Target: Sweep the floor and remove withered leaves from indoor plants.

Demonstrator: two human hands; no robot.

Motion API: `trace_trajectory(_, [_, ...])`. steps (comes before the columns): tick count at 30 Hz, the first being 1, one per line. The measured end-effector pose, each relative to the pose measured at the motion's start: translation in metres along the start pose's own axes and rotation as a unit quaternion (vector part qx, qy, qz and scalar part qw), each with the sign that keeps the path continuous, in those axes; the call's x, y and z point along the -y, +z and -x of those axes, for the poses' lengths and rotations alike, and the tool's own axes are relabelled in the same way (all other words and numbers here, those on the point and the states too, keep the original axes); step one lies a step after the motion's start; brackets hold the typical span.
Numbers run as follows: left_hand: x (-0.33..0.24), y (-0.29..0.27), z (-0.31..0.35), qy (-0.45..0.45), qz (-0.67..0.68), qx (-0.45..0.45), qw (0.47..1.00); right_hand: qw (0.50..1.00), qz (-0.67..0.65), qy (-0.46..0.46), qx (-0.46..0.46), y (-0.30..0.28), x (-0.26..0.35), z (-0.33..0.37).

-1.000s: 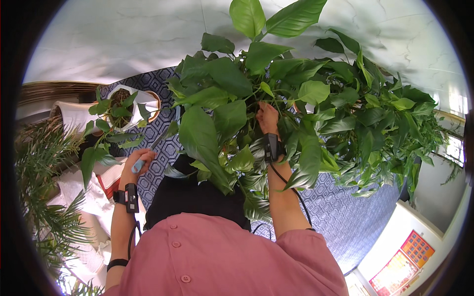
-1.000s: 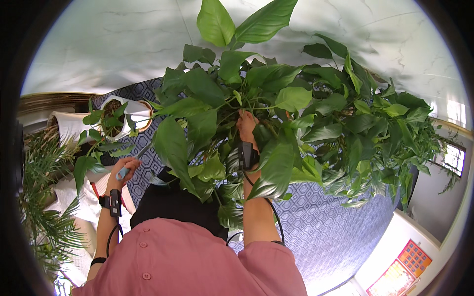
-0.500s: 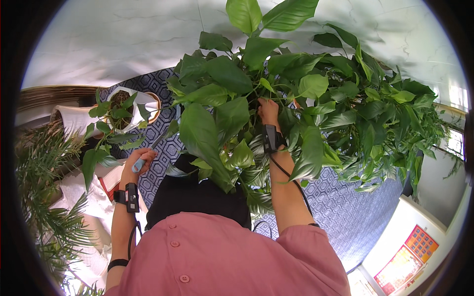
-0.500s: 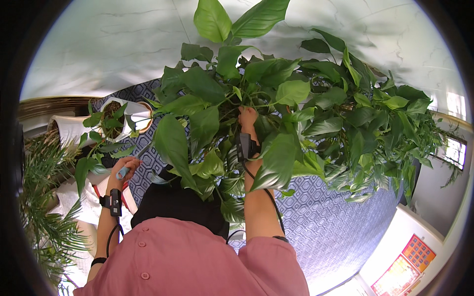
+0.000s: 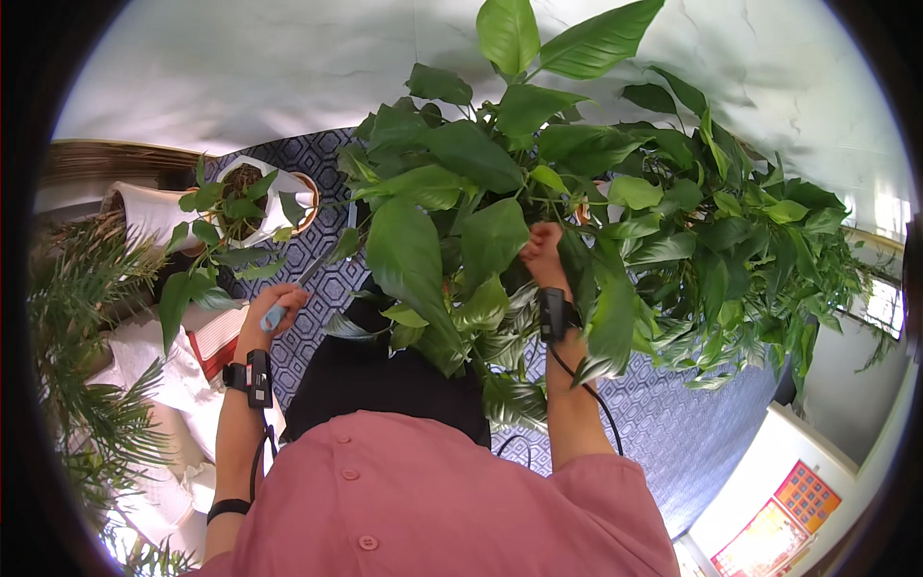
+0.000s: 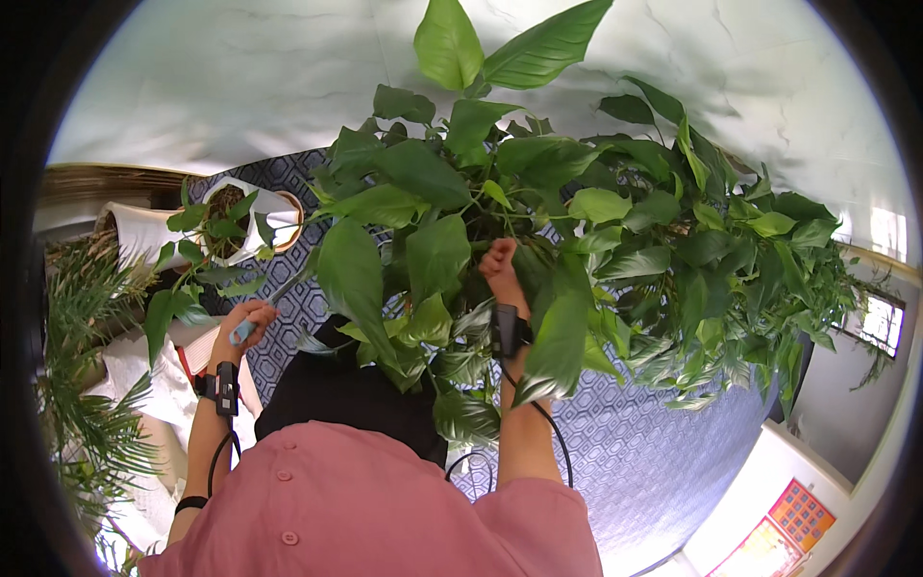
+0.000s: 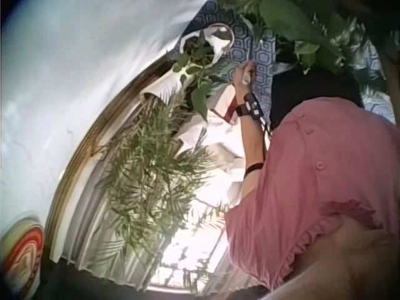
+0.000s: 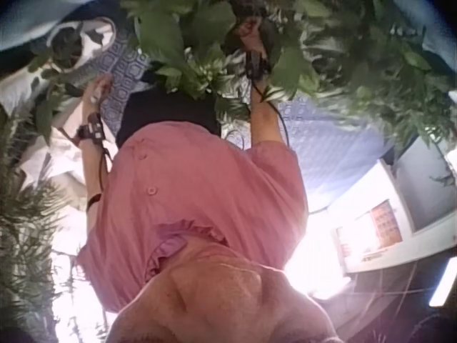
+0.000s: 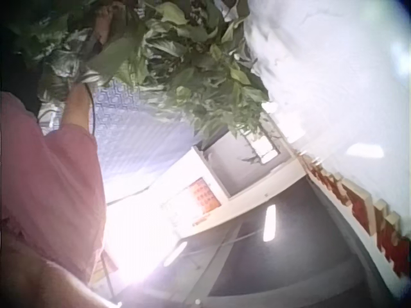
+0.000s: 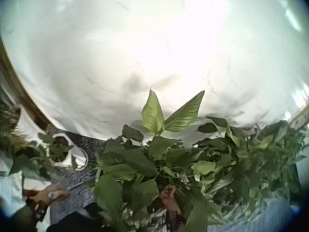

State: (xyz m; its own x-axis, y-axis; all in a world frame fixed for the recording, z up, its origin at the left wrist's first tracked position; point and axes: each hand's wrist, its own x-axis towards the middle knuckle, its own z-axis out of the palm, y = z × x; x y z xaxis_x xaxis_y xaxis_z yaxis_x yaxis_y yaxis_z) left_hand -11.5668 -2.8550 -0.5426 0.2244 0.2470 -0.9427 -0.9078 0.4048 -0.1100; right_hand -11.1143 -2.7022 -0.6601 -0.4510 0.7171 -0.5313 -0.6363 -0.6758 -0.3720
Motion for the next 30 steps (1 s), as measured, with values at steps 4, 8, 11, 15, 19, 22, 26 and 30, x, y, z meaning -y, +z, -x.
trace_trajectory(4, [0.002, -0.013, -0.003, 0.055, -0.097, 0.004, 0.994, 0.956, -0.272, -0.057, 0.092, 0.018, 0.025, 0.031])
trace_trajectory(8, [0.005, -0.005, -0.007, 0.004, -0.005, -0.002, 1.0, 0.941, -0.264, -0.207, 0.036, -0.031, 0.043, 0.046])
trace_trajectory(11, [0.008, 0.003, -0.007, -0.003, -0.015, 0.006, 1.0, 0.907, 0.202, -0.343, -0.14, -0.069, 0.048, 0.052])
trace_trajectory(15, [0.008, -0.01, -0.005, -0.004, 0.012, 0.008, 1.0, 0.614, 0.643, -0.362, -0.282, -0.058, 0.039, 0.048])
trace_trajectory(19, [0.013, -0.003, -0.003, 0.066, -0.166, -0.001, 0.984, 0.343, 0.832, -0.372, -0.227, -0.071, 0.05, 0.044])
trace_trajectory(22, [0.009, -0.022, -0.008, 0.114, -0.265, 0.011, 0.958, 0.453, 0.782, -0.342, -0.256, -0.048, 0.036, 0.035])
trace_trajectory(26, [0.014, -0.015, -0.008, 0.125, -0.255, -0.01, 0.959, 0.522, 0.77, -0.276, -0.244, -0.024, 0.03, 0.036])
trace_trajectory(30, [0.016, 0.004, -0.007, 0.02, -0.077, -0.013, 0.997, 0.826, 0.522, -0.143, -0.157, -0.008, 0.017, 0.013])
